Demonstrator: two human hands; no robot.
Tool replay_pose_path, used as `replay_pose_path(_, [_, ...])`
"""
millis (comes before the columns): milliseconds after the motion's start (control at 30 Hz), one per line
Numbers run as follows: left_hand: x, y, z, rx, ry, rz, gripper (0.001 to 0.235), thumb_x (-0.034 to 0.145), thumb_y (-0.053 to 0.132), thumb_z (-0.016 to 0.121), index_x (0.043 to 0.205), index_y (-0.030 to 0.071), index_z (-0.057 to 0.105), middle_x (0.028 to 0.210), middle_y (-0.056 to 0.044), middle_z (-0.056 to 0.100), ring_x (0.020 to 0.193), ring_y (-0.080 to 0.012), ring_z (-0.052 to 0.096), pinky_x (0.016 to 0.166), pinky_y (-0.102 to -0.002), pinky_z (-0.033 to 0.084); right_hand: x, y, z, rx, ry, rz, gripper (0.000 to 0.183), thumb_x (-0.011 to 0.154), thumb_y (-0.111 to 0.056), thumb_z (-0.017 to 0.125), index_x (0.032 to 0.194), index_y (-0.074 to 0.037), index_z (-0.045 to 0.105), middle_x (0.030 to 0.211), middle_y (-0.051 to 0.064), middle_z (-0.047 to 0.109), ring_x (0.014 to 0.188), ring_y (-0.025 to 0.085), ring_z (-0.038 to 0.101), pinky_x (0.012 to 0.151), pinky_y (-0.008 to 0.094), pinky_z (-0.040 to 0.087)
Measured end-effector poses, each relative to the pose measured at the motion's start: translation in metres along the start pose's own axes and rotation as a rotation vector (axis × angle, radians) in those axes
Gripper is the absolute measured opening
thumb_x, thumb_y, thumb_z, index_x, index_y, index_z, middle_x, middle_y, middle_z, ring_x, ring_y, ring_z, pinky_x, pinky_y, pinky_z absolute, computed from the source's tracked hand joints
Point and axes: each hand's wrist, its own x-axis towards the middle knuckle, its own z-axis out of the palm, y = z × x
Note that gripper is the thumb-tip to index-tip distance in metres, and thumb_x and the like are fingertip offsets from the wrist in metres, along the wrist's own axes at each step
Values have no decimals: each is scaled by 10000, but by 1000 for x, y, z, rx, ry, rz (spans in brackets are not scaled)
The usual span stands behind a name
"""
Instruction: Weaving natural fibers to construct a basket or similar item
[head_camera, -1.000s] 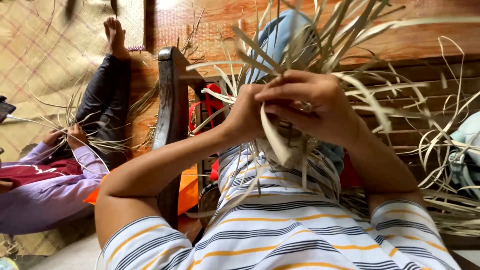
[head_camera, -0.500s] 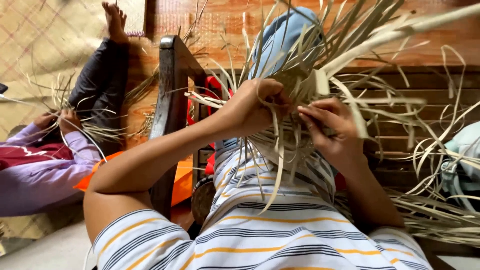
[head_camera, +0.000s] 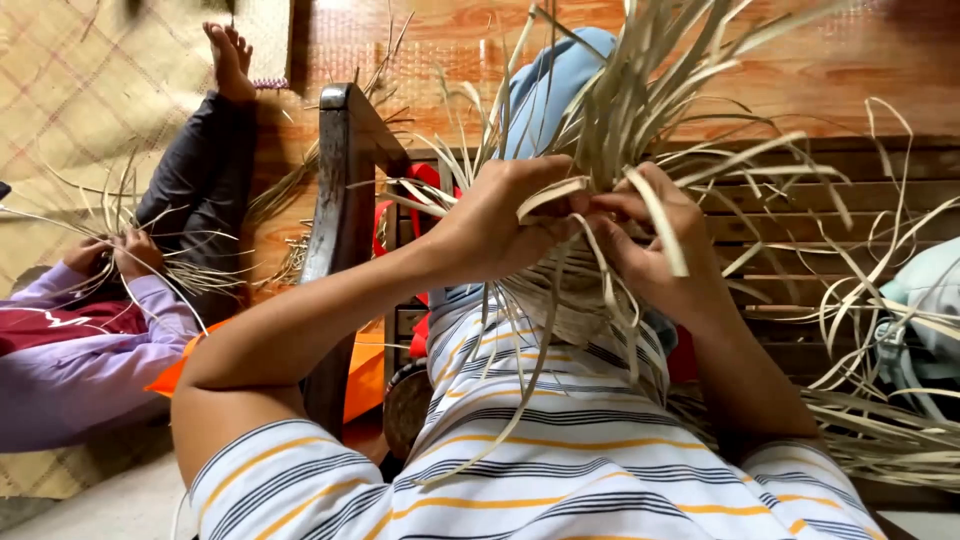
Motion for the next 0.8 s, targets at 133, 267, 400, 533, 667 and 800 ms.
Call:
replay_pose_path(133, [-1,-5,0,-35,20,2,161,636,18,617,744,109,540,568,-46,569,550,-179,591,544,-278,470,-4,14,11,143,98,83,124,710,-50,697,766,3,600,793,86,469,643,159,495,585,244,409])
replay_pose_path(267, [-1,-5,5,-38,72,-78,178,597,40,614,715,133,518,509,-5,522,502,-149,564,510,-248,456,-6,9,13,154,173,112,78,748,-59,690,774,-29,623,854,48,415,698,110,428,608,220,393])
replay_pose_path(400, [-3,-8,-3,-41,42,-56,166,591,32,602,706,110,513,515,-31,522,513,-176,554,518,-284,454,-13,3,20,129,250,59,117,719,-7,732,790,21,643,798,93,438,618,106,419,544,206,370])
replay_pose_path(533, [-2,-15,1,-86,32,-75,181,568,51,618,700,138,530,524,-6,525,528,-161,557,535,-267,453,-26,-8,16,230,232,121,223,738,-120,713,768,9,534,621,114,500,517,131,473,498,224,382])
replay_pose_path(667, [-3,-10,2,-82,44,-67,216,527,38,608,700,143,534,529,-2,533,532,-150,566,539,-250,461,-28,-17,21,94,71,116,123,713,-83,705,695,-7,609,593,115,572,479,211,563,441,239,421])
replay_pose_path(800, [-4,-5,4,-108,12,-107,187,546,72,594,712,144,548,530,-3,547,536,-151,564,541,-244,451,-27,-21,23,127,47,191,176,711,-114,706,673,3,581,531,135,530,446,214,529,443,273,411])
